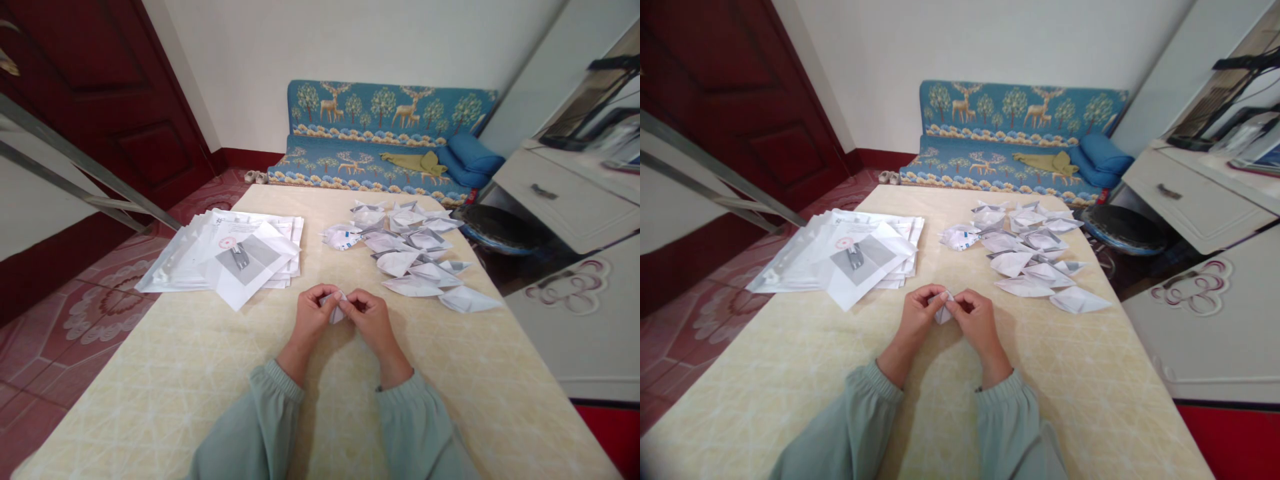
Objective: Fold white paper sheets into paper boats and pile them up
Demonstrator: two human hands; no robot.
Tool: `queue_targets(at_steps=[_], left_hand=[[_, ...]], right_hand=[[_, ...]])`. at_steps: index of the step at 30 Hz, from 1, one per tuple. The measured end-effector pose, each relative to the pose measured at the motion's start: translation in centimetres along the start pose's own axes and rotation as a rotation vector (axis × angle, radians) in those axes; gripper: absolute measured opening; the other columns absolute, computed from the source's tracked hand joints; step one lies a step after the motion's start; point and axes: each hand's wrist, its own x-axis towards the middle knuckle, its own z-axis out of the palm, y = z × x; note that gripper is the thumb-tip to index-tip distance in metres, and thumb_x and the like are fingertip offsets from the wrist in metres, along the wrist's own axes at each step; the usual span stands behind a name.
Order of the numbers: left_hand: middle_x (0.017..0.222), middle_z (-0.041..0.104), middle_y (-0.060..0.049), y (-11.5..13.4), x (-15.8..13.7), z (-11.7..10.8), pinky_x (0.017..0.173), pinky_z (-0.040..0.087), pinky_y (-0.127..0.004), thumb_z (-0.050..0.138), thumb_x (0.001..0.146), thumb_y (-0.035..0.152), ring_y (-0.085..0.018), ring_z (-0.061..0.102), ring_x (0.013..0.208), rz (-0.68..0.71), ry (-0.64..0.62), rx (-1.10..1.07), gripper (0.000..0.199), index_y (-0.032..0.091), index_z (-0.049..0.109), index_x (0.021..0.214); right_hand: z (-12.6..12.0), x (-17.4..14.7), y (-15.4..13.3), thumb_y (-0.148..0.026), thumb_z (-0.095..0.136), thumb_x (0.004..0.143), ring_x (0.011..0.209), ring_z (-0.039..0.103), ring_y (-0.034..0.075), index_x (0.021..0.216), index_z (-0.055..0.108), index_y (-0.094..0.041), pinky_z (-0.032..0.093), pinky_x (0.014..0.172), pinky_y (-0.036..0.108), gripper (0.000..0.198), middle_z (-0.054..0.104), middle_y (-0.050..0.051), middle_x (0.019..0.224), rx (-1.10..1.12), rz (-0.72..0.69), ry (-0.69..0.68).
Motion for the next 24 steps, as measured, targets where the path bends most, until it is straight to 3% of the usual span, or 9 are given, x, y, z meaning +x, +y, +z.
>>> queue_targets(at_steps=[7, 16, 24], left_hand=[[0.057, 0.057, 0.001, -0.4, 0.15, -0.01, 0.051, 0.037, -0.019, 0.07, 0.069, 0.03, -0.008, 0.047, 0.052, -0.027, 0.063, 0.047, 0.02, 0.012, 0.063, 0.065], [0.067, 0.067, -0.003, -0.85, 0.63, 0.06, 0.055, 0.043, -0.021, 0.079, 0.061, 0.033, -0.01, 0.057, 0.056, -0.148, -0.071, -0.131, 0.032, 0.011, 0.068, 0.082], [0.07, 0.07, -0.006, -0.2, 0.32, 0.13, 0.059, 0.044, -0.022, 0.083, 0.055, 0.033, -0.012, 0.059, 0.059, -0.233, -0.076, -0.295, 0.038, 0.01, 0.071, 0.084]], right_hand=[[0.15, -0.28, -0.17, -0.03, 0.065, 0.074, 0.044, 0.045, 0.01, 0.061, 0.061, -0.016, 0.033, 0.045, 0.022, 0.019, 0.051, -0.004, 0.049, 0.025, 0.143, -0.087], [0.06, -0.29, -0.69, -0.032, 0.066, 0.074, 0.041, 0.047, 0.009, 0.063, 0.065, -0.015, 0.034, 0.044, 0.021, 0.02, 0.054, -0.003, 0.047, 0.076, 0.154, 0.166], [-0.07, -0.24, 0.12, -0.035, 0.066, 0.076, 0.041, 0.043, 0.007, 0.065, 0.065, -0.015, 0.028, 0.042, 0.02, 0.023, 0.053, -0.004, 0.045, 0.228, 0.229, 0.159]])
